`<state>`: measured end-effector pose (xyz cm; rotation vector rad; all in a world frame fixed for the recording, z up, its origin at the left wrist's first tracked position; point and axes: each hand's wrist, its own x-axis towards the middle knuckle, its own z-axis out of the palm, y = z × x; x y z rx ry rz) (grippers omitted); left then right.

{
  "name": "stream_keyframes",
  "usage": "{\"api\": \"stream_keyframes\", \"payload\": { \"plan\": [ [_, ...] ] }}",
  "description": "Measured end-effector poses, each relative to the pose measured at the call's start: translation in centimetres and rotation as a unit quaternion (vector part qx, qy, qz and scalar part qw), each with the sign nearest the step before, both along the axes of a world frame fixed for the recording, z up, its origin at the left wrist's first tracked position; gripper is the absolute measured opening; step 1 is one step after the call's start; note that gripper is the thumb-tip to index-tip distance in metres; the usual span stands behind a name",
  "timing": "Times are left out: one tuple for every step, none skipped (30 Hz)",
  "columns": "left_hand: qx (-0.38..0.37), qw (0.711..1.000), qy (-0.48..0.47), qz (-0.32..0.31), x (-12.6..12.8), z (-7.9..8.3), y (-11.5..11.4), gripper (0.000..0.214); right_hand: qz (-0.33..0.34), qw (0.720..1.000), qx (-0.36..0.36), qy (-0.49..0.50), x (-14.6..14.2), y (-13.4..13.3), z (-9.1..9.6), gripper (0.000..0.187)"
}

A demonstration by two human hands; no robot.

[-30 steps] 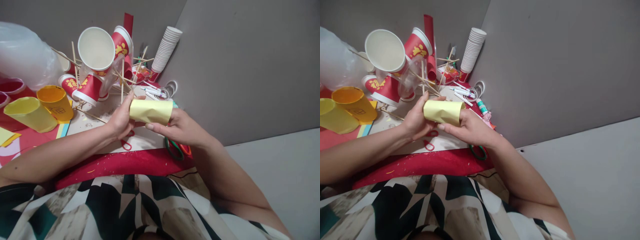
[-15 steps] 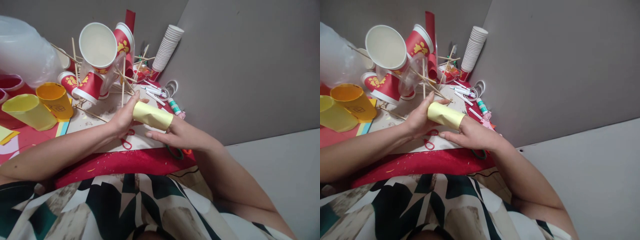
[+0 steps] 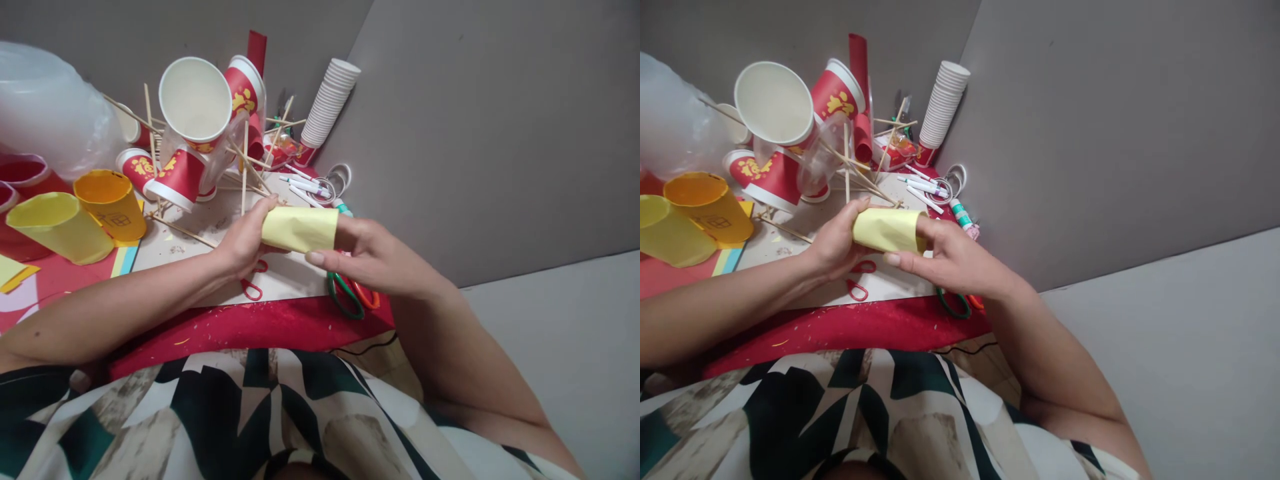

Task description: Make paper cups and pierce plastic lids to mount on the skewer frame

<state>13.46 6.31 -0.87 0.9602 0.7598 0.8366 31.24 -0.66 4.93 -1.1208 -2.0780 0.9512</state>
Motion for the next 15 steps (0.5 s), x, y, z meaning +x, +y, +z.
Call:
{"api": "stream_keyframes", "payload": {
  "plan": [
    [-0.034, 0.999, -0.013, 0.006, -0.1, 0.1, 0.3, 0.035, -0.033, 0.999, 0.014, 0.013, 0.1, -0.3, 0.3, 0.037],
    [-0.067, 0.997, -0.028, 0.005, -0.1, 0.2, 0.6, 0.034, -0.078, 0.996, 0.035, 0.03, 0.3, -0.5, 0.5, 0.034],
    [-0.097, 0.994, -0.043, -0.005, -0.2, 0.3, 1.0, 0.034, -0.126, 0.989, 0.063, 0.052, 0.4, -0.8, 0.7, 0.029],
    [-0.124, 0.99, -0.057, -0.023, -0.4, 0.4, 1.3, 0.033, -0.173, 0.977, 0.097, 0.078, 0.6, -1.0, 0.8, 0.024],
    [-0.146, 0.986, -0.069, -0.046, -0.5, 0.4, 1.6, 0.034, -0.215, 0.962, 0.131, 0.103, 0.9, -1.1, 0.9, 0.018],
    [-0.162, 0.981, -0.078, -0.069, -0.6, 0.5, 1.8, 0.035, -0.247, 0.947, 0.162, 0.122, 1.1, -1.1, 0.9, 0.014],
    [-0.172, 0.978, -0.082, -0.091, -0.7, 0.5, 1.9, 0.037, -0.266, 0.938, 0.183, 0.127, 1.4, -1.1, 0.8, 0.012],
    [-0.176, 0.975, -0.082, -0.11, -0.7, 0.4, 1.9, 0.039, -0.274, 0.934, 0.196, 0.118, 1.6, -1.0, 0.8, 0.013],
    [-0.178, 0.973, -0.079, -0.125, -0.7, 0.4, 1.9, 0.042, -0.272, 0.936, 0.2, 0.095, 1.7, -0.8, 0.7, 0.016],
    [-0.178, 0.972, -0.076, -0.136, -0.7, 0.5, 1.8, 0.043, -0.262, 0.943, 0.196, 0.062, 1.8, -0.7, 0.6, 0.022],
    [-0.18, 0.97, -0.073, -0.144, -0.6, 0.5, 1.6, 0.044, -0.243, 0.951, 0.19, 0.022, 1.7, -0.6, 0.6, 0.029],
    [-0.182, 0.969, -0.071, -0.148, -0.5, 0.6, 1.4, 0.044, -0.221, 0.957, 0.185, -0.019, 1.5, -0.6, 0.6, 0.035],
    [-0.185, 0.969, -0.069, -0.148, -0.3, 0.6, 1.2, 0.043, -0.201, 0.96, 0.186, -0.058, 1.3, -0.6, 0.6, 0.041],
    [-0.187, 0.969, -0.066, -0.145, -0.2, 0.7, 1.0, 0.041, -0.184, 0.96, 0.193, -0.091, 0.9, -0.5, 0.6, 0.044],
    [-0.186, 0.971, -0.061, -0.139, 0.0, 0.8, 0.8, 0.041, -0.173, 0.957, 0.201, -0.12, 0.5, -0.5, 0.7, 0.046]
  ]
}}
